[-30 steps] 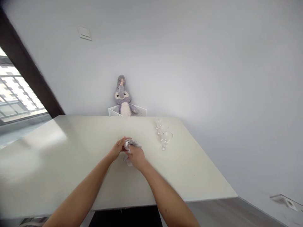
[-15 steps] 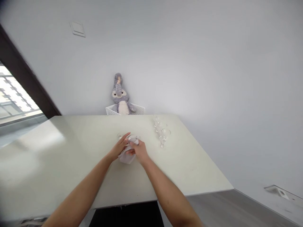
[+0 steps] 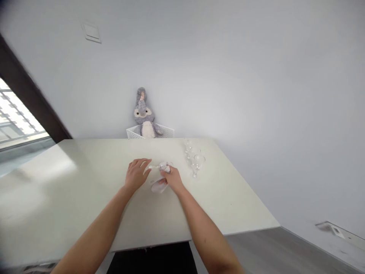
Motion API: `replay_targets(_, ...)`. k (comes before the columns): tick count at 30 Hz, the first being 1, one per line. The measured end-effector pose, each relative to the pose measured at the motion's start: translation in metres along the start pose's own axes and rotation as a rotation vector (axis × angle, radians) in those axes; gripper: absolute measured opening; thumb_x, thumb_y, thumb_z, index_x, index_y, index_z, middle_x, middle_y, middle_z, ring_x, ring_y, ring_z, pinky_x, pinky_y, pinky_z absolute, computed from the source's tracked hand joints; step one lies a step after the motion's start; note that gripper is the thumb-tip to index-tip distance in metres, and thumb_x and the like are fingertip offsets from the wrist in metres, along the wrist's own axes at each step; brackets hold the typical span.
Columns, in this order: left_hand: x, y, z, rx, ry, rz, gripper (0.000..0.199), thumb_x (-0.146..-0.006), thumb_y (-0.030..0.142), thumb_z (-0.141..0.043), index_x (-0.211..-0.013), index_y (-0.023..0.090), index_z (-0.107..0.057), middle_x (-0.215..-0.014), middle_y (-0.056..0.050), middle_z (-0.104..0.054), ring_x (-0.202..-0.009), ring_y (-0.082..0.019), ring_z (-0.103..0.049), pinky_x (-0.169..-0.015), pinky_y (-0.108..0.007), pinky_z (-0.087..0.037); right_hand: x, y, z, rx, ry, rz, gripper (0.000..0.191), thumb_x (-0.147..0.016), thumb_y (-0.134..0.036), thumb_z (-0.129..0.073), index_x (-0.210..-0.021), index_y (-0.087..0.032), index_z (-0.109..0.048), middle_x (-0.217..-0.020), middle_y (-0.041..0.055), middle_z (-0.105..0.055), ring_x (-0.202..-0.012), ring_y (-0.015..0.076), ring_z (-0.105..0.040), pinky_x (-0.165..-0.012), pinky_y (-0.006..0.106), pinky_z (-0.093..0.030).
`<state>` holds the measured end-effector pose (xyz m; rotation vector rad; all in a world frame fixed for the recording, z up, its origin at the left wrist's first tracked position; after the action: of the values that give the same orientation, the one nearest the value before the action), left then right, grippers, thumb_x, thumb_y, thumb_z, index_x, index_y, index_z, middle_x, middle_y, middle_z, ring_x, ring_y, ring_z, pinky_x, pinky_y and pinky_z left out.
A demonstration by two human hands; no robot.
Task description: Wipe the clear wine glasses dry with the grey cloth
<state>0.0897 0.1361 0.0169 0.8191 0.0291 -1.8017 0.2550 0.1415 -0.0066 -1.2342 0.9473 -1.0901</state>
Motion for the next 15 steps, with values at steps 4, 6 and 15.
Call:
replay_targets(4, 0.000, 0.007, -0.001, -0.197, -0.102, -0.254, 0.033, -0.080, 0.036, -0.049, -0.111, 0.026, -0.055, -0.095, -0.007, -0.064, -0.104, -0.024, -0.049, -0.098, -0.044, -0.021, 0.000, -0.005, 0.015, -0.185, -0.215, -0.005, 0.031, -0.069, -0.036, -0.058, -0.091, -0.015, -0.055, -0.062, 0.0014, -0.062, -0.050, 0.0141, -0.058, -0.042, 0.021, -0.038)
replay_targets(6, 0.000, 0.004, -0.003, -0.213, -0.200, -0.254, 0.032, -0.084, 0.038, -0.042, -0.108, 0.024, -0.057, -0.078, -0.006, -0.065, -0.085, -0.020, -0.056, -0.089, -0.039, -0.031, 0.002, -0.006, 0.019, -0.086, -0.313, 0.039, 0.032, -0.068, -0.033, -0.058, -0.095, -0.016, -0.056, -0.065, 0.0001, -0.062, -0.054, 0.0140, -0.059, -0.048, 0.022, -0.041)
replay_targets(15, -0.005, -0.054, 0.018, -0.250, -0.249, 0.153, 0.037, -0.083, 0.046, -0.036, -0.106, 0.028, -0.059, -0.081, -0.005, -0.065, -0.078, -0.020, -0.055, -0.066, -0.028, -0.035, -0.005, -0.014, 0.042, 0.511, 0.236, 0.312, 0.028, -0.078, -0.027, -0.043, -0.098, -0.018, -0.061, -0.086, 0.0048, -0.064, -0.080, 0.0186, -0.056, -0.075, 0.032, -0.042)
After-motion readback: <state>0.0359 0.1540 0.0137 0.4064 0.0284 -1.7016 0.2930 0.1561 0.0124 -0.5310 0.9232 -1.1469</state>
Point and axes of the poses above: each hand's wrist, its own x-axis away from the middle knuckle, its own z-axis out of the back of the hand, y = z × x, the point moved 3 cm from there along -x, towards the middle knuckle
